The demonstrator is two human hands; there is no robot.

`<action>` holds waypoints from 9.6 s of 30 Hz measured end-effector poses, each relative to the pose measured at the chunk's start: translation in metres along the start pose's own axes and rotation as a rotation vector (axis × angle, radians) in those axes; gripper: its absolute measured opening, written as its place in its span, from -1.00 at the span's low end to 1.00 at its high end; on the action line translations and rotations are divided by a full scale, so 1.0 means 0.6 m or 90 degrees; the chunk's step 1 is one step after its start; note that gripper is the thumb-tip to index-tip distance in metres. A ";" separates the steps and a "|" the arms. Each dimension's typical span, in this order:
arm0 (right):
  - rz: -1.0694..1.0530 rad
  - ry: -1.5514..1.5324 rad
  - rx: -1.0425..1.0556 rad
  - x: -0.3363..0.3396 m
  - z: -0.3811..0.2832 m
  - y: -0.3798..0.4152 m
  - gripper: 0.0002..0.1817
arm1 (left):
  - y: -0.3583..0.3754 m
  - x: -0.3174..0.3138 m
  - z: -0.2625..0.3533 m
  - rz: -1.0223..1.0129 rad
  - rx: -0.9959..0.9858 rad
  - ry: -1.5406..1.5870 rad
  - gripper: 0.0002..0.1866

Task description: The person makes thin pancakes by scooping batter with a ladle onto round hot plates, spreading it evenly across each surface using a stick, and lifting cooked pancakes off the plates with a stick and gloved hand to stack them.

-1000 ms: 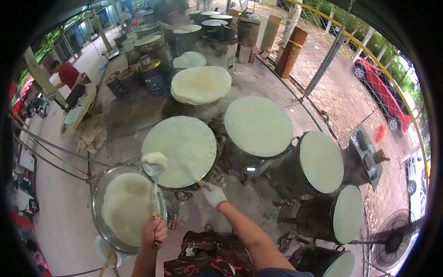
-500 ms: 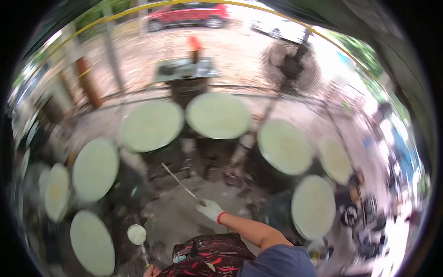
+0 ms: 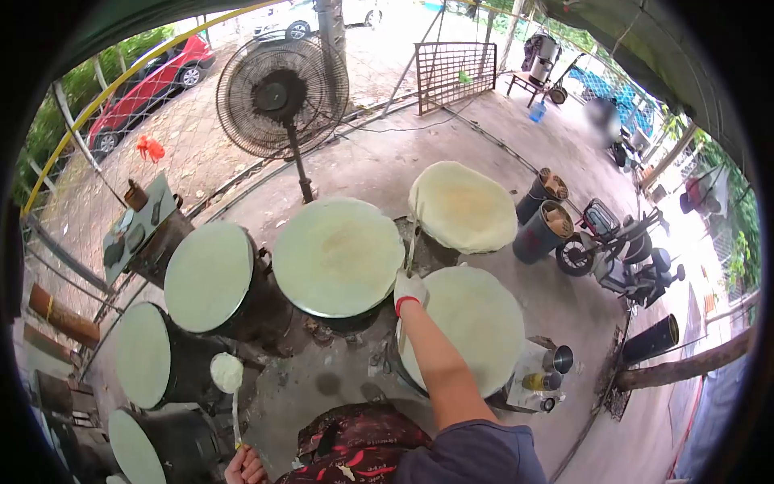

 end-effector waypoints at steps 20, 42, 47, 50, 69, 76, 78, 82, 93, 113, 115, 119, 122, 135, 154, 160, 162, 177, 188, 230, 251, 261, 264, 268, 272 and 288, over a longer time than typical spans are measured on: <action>-0.030 -0.553 0.014 -0.031 -0.170 0.060 -0.84 | -0.074 -0.079 0.026 0.010 0.060 -0.035 -0.85; 0.294 0.088 -0.182 0.515 0.419 0.182 -0.55 | -0.148 -0.030 -0.023 0.044 0.305 -0.366 -0.61; 0.405 0.108 -0.252 0.567 0.386 0.263 -0.53 | -0.139 -0.058 -0.044 0.030 0.267 -0.388 -0.61; 0.372 -0.012 -0.225 0.525 0.415 0.275 -0.50 | -0.130 -0.060 -0.052 0.052 0.278 -0.365 -0.61; 0.164 0.005 0.082 0.470 0.036 0.229 -0.59 | -0.146 0.011 -0.014 0.052 0.251 -0.359 -0.68; 0.057 -0.037 0.265 0.531 -0.207 0.202 -0.69 | -0.108 -0.007 -0.013 0.055 0.184 -0.351 -0.70; -0.043 -0.126 0.227 0.542 -0.247 0.130 -0.70 | -0.116 0.002 -0.016 0.046 0.184 -0.347 -0.69; -0.209 -0.024 0.164 0.462 -0.263 -0.060 -0.65 | -0.137 -0.008 -0.033 0.018 0.159 -0.362 -0.67; -0.035 0.573 0.730 0.471 -0.516 -0.091 -0.81 | -0.152 -0.101 -0.101 0.072 0.120 -0.052 -0.70; -0.313 0.358 0.584 0.125 -0.184 -0.084 -0.63 | -0.051 -0.113 -0.129 -0.127 -0.116 0.095 -0.83; -0.446 0.291 0.629 0.046 -0.209 0.049 -0.55 | -0.007 -0.087 -0.126 -0.171 -0.166 0.132 -0.88; -0.790 0.195 0.654 -0.097 -0.182 0.350 -0.39 | 0.099 0.022 -0.136 -0.147 -0.319 0.223 -0.84; -1.104 0.030 0.487 -0.190 -0.069 0.571 -0.37 | 0.175 0.137 -0.177 -0.129 -0.417 0.311 -0.78; -1.560 0.564 0.894 0.054 0.214 1.563 -0.61 | 0.347 0.872 -0.715 0.413 -0.382 0.590 -0.91; -1.684 0.694 0.308 0.223 0.422 1.839 -0.63 | 0.485 1.042 -0.625 -0.073 -0.612 0.789 -0.68; -1.861 0.187 0.035 0.387 0.115 2.043 -0.58 | 0.875 1.005 -0.461 0.209 -0.924 0.496 -0.93; -1.913 0.066 -0.023 0.405 0.052 2.043 -0.56 | 0.951 0.956 -0.433 0.279 -0.952 0.411 -0.90; -1.492 0.165 0.315 0.168 0.101 1.655 -0.52 | 0.645 0.865 -0.433 0.253 -0.383 0.221 -0.89; -0.956 0.422 0.830 0.301 0.117 0.799 -0.55 | 0.279 0.372 -0.385 -0.239 -0.061 0.213 -0.89; 0.238 -0.109 -0.033 0.419 0.397 0.277 -0.66 | -0.458 -0.479 -0.489 -0.384 -0.656 -1.571 -0.75; 0.008 -0.196 -0.180 0.371 0.267 0.192 -0.65 | -0.404 -0.465 -0.281 -0.267 -0.811 -1.523 -0.25; 0.035 -0.138 -0.043 0.378 0.339 0.159 -0.59 | -0.341 -0.388 -0.223 -0.223 -0.827 -1.460 -0.40; -0.168 -0.097 -0.094 0.372 0.256 0.154 -0.58 | -0.315 -0.375 -0.237 -0.196 -0.789 -1.464 -0.40; -0.112 -0.116 -0.057 0.440 0.305 0.145 -0.60 | -0.287 -0.348 -0.223 -0.169 -0.765 -1.412 -0.42; -0.130 -0.029 0.058 0.372 0.330 0.113 -0.59 | -0.273 -0.316 -0.237 -0.281 -0.800 -1.282 -0.44; -0.428 -0.027 -0.053 0.421 0.271 0.083 -0.61 | -0.252 -0.218 -0.320 -0.089 -0.219 -0.618 -0.86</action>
Point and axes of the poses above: each hand's wrist, its own y-axis away from the middle knuckle, its own x-axis out of the back of the hand, z = x × y, the point moved 9 cm from there along -y, towards the middle knuckle, and after that the axes turned 9 degrees about x, right-handed, at the moved point
